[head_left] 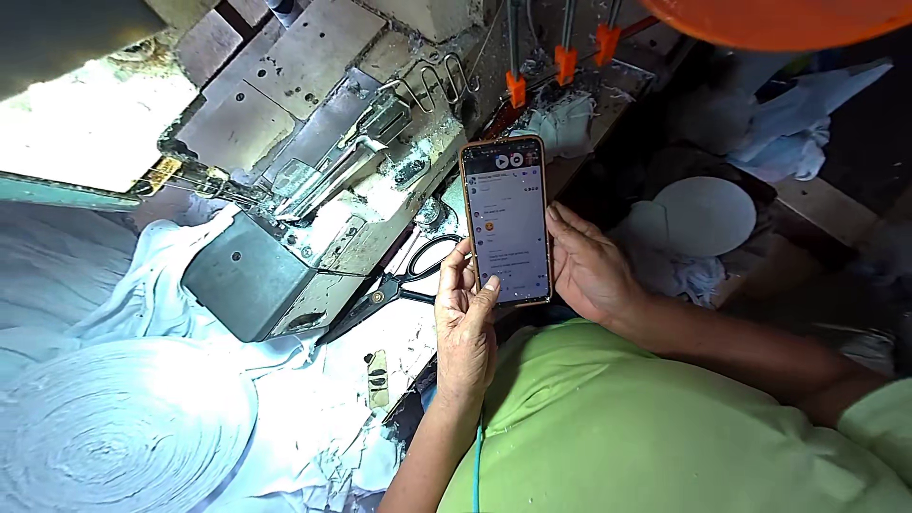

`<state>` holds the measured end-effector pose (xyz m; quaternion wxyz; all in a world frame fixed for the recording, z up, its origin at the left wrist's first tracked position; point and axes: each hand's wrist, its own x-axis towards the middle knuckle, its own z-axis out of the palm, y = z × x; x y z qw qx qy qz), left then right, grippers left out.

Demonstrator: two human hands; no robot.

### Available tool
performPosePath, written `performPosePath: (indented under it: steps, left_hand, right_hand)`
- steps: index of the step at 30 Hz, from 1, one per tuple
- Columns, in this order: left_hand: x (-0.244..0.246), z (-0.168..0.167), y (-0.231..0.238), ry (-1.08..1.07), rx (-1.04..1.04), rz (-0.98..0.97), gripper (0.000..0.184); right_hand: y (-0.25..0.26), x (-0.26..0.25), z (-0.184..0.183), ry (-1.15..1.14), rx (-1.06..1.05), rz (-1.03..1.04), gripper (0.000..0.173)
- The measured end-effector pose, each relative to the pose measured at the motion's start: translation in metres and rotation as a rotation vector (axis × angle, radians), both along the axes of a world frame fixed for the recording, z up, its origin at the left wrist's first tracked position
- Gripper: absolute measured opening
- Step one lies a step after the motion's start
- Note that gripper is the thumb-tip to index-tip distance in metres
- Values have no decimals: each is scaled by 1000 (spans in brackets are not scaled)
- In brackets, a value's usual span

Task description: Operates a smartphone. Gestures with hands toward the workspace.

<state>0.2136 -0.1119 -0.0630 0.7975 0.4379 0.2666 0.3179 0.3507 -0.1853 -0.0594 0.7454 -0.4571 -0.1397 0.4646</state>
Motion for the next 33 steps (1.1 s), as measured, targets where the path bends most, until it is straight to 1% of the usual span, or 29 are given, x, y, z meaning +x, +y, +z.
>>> performPosePath:
  steps: [17,33]
  left_hand:
    - [-1,0,-1,-8,-8,6,47]
    - [-3,-3,-3,-13,0,16,46]
  right_hand:
    - [-1,-3,0,7,21,-10,35]
    - [-3,-6,2,14,-12,-28,35]
